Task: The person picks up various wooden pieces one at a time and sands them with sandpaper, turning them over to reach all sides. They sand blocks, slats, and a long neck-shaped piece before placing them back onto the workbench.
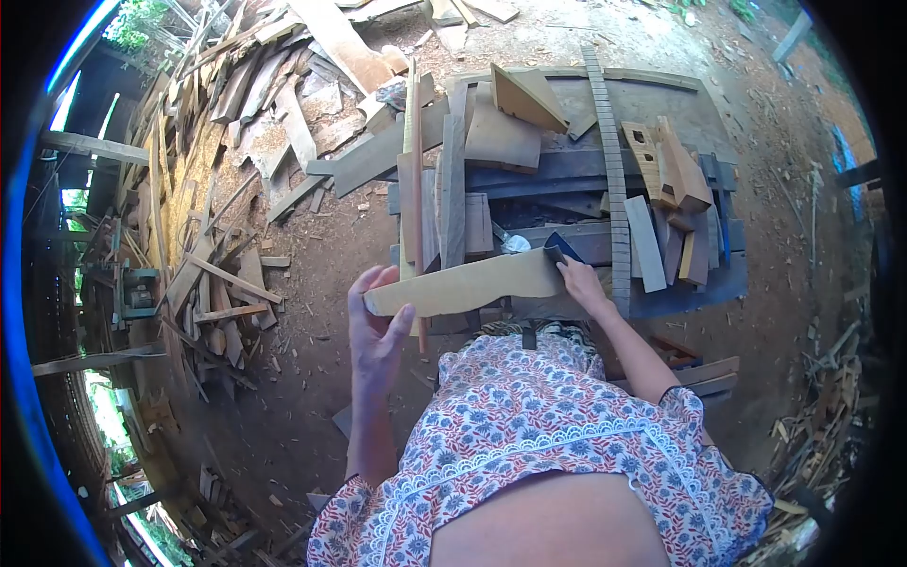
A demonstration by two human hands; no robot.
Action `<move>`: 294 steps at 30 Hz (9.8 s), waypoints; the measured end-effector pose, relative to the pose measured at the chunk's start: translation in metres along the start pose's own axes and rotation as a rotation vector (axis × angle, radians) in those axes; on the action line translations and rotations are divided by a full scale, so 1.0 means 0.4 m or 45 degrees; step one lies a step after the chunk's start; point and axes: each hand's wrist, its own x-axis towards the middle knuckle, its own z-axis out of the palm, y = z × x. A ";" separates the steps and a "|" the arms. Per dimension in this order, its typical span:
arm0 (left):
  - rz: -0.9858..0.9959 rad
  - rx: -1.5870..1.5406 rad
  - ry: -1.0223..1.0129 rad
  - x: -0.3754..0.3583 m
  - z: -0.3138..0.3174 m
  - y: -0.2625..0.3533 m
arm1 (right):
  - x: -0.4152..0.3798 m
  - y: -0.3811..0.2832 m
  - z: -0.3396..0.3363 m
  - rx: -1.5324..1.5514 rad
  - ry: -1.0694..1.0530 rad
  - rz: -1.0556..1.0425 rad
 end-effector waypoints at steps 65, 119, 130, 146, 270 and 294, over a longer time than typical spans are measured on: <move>1.739 0.518 -1.535 0.232 0.806 -0.551 | -0.383 0.297 -0.495 0.264 1.326 0.562; 0.139 0.375 0.862 0.060 -0.025 -0.008 | -0.065 -0.037 -0.465 0.028 0.477 -0.210; -0.128 0.397 0.761 -0.080 0.192 0.066 | 0.020 -0.017 -0.406 0.329 0.192 -0.210; -0.270 0.277 0.834 -0.041 0.201 0.004 | -0.070 -0.188 -0.070 0.356 -0.027 -1.080; 0.582 0.039 -0.129 0.095 0.545 -0.036 | -0.073 0.156 -0.638 0.339 0.890 -0.070; -0.047 0.180 0.103 0.085 0.540 -0.517 | -0.119 0.229 -0.590 -0.002 0.925 -0.047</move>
